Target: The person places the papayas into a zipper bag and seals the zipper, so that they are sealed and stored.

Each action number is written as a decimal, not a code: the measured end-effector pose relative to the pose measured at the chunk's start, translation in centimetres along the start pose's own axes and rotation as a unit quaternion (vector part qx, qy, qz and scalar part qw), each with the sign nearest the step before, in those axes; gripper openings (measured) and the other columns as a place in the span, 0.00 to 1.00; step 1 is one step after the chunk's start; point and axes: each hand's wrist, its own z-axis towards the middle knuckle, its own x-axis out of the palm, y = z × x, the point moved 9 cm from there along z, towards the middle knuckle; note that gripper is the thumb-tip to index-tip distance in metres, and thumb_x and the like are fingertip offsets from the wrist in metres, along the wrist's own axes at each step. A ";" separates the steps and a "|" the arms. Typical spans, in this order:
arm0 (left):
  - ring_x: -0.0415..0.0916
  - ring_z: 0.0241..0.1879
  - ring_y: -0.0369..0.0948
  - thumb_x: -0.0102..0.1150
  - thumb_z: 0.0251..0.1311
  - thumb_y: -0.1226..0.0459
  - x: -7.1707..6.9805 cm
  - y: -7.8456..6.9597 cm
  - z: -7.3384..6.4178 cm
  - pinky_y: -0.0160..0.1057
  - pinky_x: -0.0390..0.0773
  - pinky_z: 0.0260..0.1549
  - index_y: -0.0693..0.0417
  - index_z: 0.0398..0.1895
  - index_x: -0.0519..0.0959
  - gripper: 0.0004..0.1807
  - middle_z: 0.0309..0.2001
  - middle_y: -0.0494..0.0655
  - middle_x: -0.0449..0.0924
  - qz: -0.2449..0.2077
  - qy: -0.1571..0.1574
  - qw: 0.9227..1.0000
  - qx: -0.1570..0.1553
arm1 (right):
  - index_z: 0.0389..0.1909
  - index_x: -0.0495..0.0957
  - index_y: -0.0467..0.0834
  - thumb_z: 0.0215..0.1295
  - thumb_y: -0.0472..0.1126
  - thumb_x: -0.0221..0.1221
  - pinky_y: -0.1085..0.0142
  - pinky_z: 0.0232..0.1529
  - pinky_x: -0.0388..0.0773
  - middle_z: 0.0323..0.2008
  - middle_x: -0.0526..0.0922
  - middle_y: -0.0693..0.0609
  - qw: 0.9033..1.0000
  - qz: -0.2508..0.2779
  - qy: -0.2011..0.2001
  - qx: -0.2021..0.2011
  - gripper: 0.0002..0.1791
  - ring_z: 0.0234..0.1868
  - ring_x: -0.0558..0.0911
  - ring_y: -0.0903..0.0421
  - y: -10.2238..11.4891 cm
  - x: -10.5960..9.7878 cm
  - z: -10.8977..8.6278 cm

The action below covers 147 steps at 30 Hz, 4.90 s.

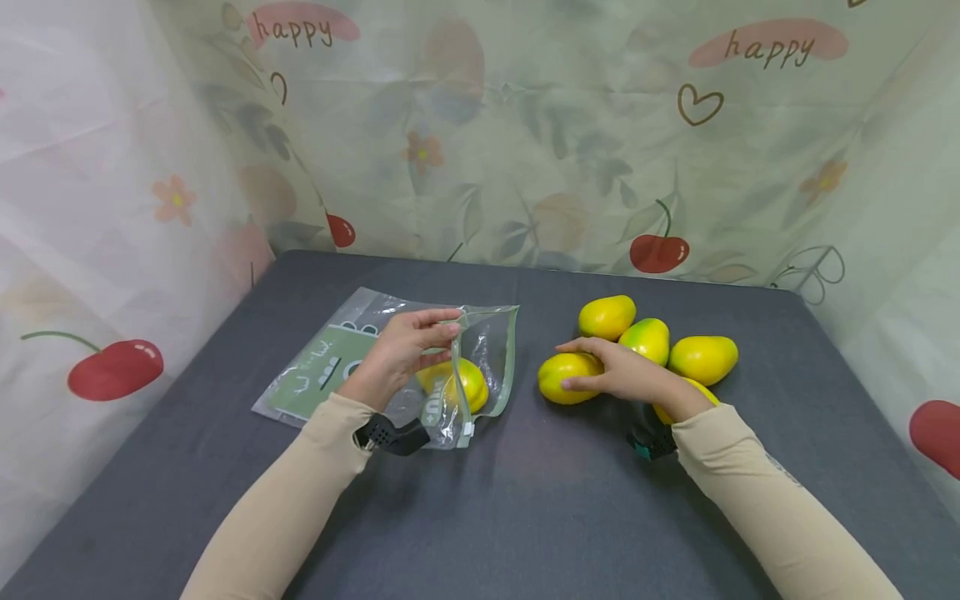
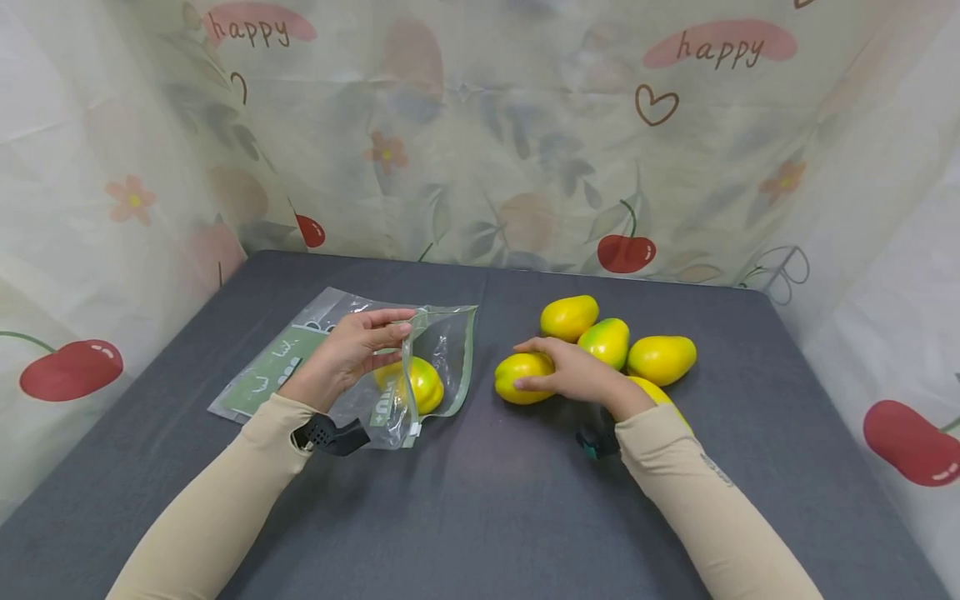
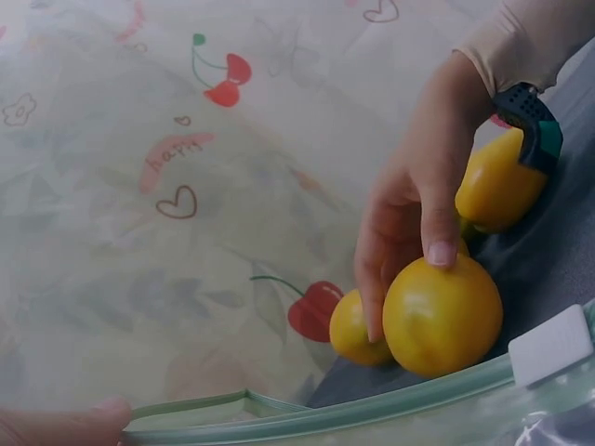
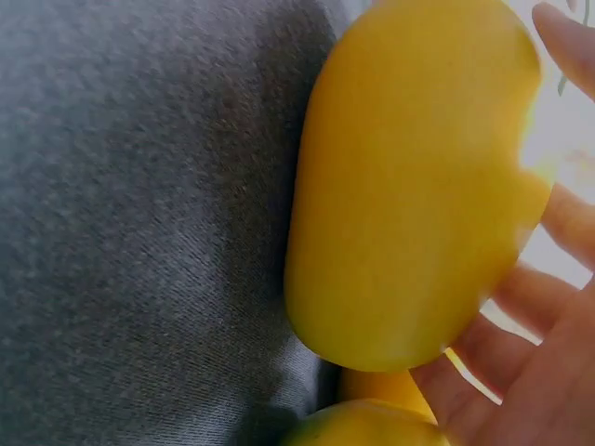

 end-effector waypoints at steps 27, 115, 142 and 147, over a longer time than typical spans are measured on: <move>0.75 0.31 0.37 0.59 0.65 0.65 -0.1 0.0 -0.2 0.33 0.82 0.38 0.53 0.60 0.77 0.19 0.36 0.42 0.77 -0.012 -0.001 1.000 0.002 | 0.71 0.61 0.46 0.57 0.54 0.68 0.53 0.56 0.72 0.62 0.74 0.47 0.999 -0.041 0.010 -0.011 0.44 0.55 0.76 0.52 1.8 2.7 -2.9; 0.73 0.30 0.36 0.60 0.64 0.64 0.9 0.2 0.1 0.31 0.81 0.36 0.55 0.60 0.77 0.20 0.38 0.42 0.76 -0.012 0.013 1.000 -0.002 | 0.70 0.64 0.48 0.54 0.54 0.70 0.54 0.59 0.74 0.64 0.72 0.51 0.995 -0.056 -0.028 -0.072 0.43 0.58 0.76 0.52 7.5 4.3 -1.2; 0.72 0.33 0.39 0.60 0.64 0.64 0.8 0.0 0.0 0.33 0.82 0.39 0.53 0.61 0.77 0.21 0.37 0.41 0.75 -0.015 0.004 1.000 -0.002 | 0.65 0.71 0.49 0.53 0.51 0.71 0.60 0.48 0.75 0.51 0.78 0.51 0.993 -0.046 -0.065 -0.086 0.37 0.44 0.75 0.56 8.9 4.3 0.5; 0.71 0.32 0.38 0.60 0.64 0.64 0.7 -0.2 -0.1 0.32 0.81 0.39 0.53 0.61 0.77 0.21 0.37 0.42 0.75 -0.015 0.003 1.000 -0.001 | 0.62 0.72 0.47 0.54 0.49 0.71 0.61 0.49 0.77 0.53 0.79 0.52 0.994 -0.026 -0.066 -0.088 0.35 0.46 0.78 0.56 9.2 4.5 0.9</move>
